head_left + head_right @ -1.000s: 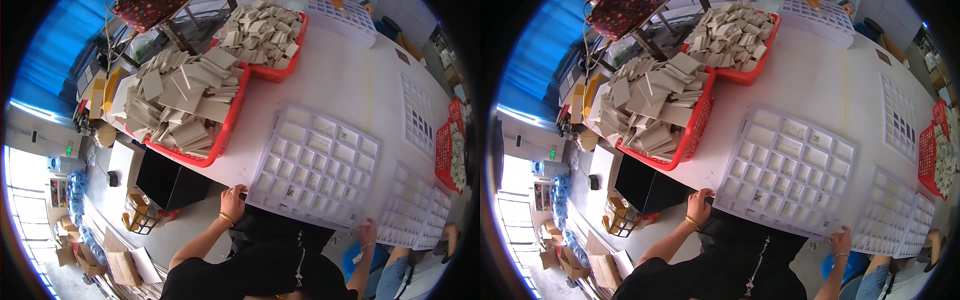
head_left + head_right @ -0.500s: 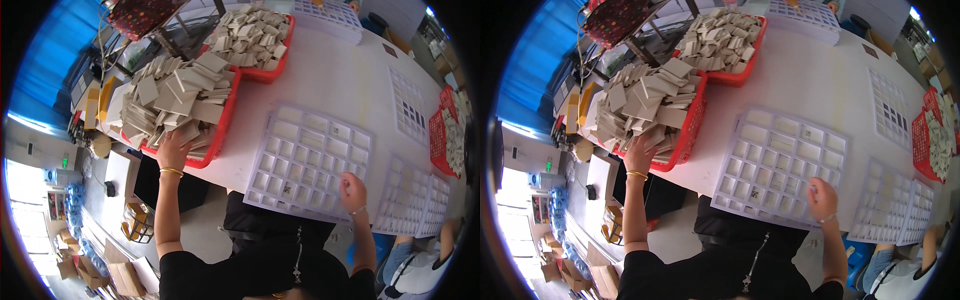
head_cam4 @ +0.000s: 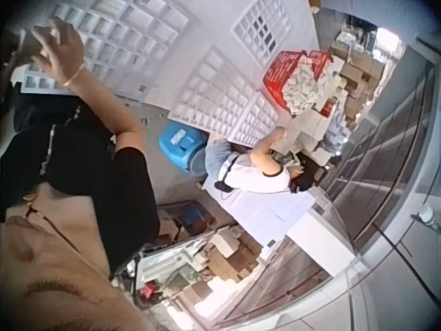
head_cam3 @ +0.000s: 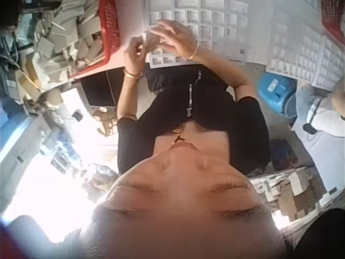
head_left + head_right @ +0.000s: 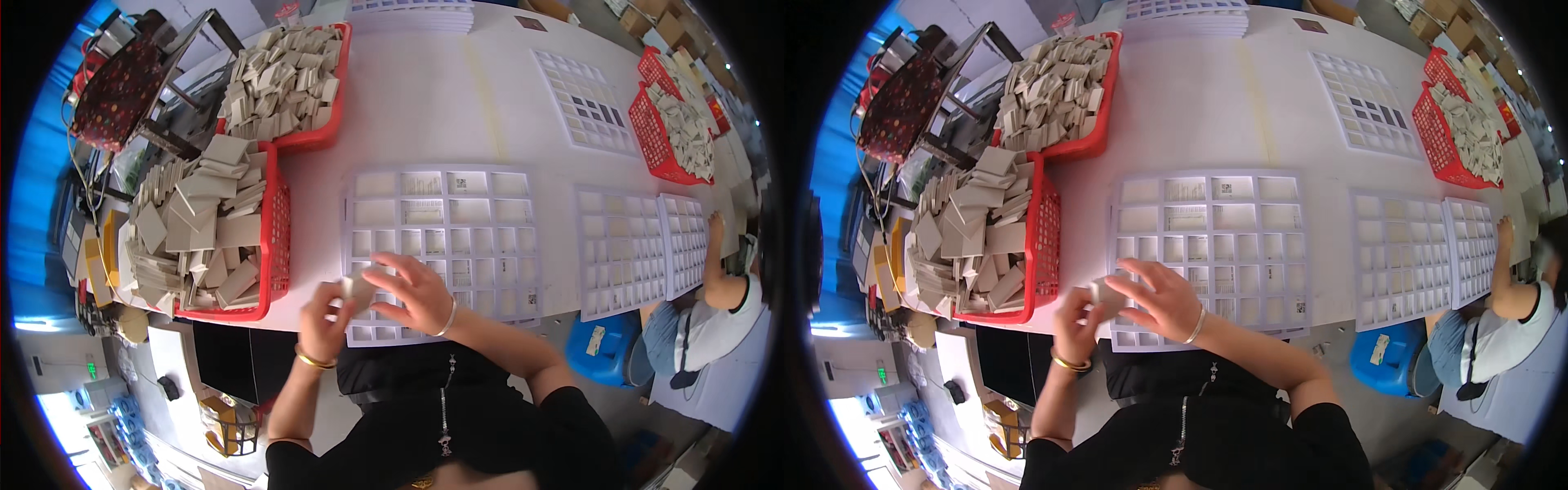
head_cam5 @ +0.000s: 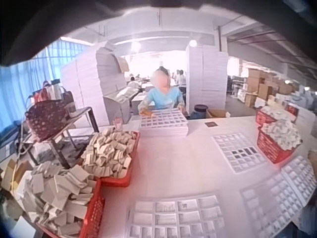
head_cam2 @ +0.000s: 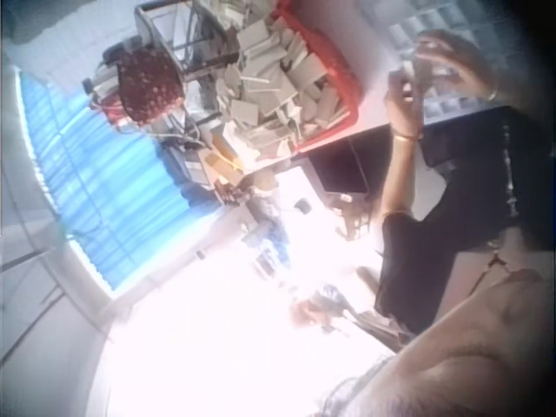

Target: The person sorts small, rectangular ceramic tiles from a red basket into a white grid tray. They pick up tiles one by one and place them into the compartments of the tray.

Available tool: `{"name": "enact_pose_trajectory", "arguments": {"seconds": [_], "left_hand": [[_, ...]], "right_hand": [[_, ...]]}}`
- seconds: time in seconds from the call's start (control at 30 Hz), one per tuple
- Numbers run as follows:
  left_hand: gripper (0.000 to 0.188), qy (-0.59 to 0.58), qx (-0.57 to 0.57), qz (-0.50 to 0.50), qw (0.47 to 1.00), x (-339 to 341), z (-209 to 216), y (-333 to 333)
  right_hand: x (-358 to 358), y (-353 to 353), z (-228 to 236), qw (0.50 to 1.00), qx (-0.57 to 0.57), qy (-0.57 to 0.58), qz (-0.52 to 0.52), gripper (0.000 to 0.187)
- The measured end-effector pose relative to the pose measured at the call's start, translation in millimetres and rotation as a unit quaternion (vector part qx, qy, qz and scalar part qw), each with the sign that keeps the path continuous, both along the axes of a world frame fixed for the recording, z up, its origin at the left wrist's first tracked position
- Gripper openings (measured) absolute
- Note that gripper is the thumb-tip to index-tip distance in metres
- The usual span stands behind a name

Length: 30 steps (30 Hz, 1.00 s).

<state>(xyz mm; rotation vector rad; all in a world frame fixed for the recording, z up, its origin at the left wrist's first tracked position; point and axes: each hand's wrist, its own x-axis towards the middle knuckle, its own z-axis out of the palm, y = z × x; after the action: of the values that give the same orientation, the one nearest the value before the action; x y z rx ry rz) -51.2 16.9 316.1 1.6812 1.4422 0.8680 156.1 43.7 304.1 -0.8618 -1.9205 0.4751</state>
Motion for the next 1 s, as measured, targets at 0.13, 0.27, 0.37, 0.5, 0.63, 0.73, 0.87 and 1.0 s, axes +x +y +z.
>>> {"name": "enact_pose_trajectory", "arguments": {"seconds": [0.13,0.27,0.37,0.5,0.63,0.73,0.87,1.0], "left_hand": [[0.017,-0.357,-0.234,-0.070,0.901,19.4,-31.0,14.2],[0.031,-0.418,-0.373,-0.136,0.817,30.6,-46.5,28.1],[0.041,-0.448,-0.426,-0.141,0.773,41.8,-51.8,38.8],[0.045,-0.402,-0.428,-0.197,0.785,51.8,-56.7,57.6],[0.045,-0.371,-0.465,-0.212,0.776,58.0,-59.1,76.8],[0.045,-0.378,-0.481,-0.231,0.757,62.6,-62.1,89.1],[0.038,-0.341,-0.435,-0.219,0.804,71.5,-66.2,95.8],[0.029,-0.182,-0.302,-0.163,0.922,83.7,-63.3,104.3]], "right_hand": [[11.1,5.2,-2.5,0.999,0.002,-0.049,-0.025,0.057],[26.9,4.9,7.4,0.992,-0.040,-0.110,-0.040,0.054],[41.1,10.9,7.2,0.991,-0.049,-0.125,-0.026,0.051],[50.9,16.1,-0.8,0.992,-0.056,-0.103,-0.039,0.039],[64.9,26.3,-3.7,0.997,-0.043,-0.064,-0.020,0.026],[68.7,31.9,-1.3,0.999,-0.039,-0.024,-0.017,0.022],[77.8,33.8,-4.0,0.993,-0.101,0.050,-0.039,0.021],[83.1,35.4,-12.0,0.974,-0.186,0.098,-0.080,0.024]]}}
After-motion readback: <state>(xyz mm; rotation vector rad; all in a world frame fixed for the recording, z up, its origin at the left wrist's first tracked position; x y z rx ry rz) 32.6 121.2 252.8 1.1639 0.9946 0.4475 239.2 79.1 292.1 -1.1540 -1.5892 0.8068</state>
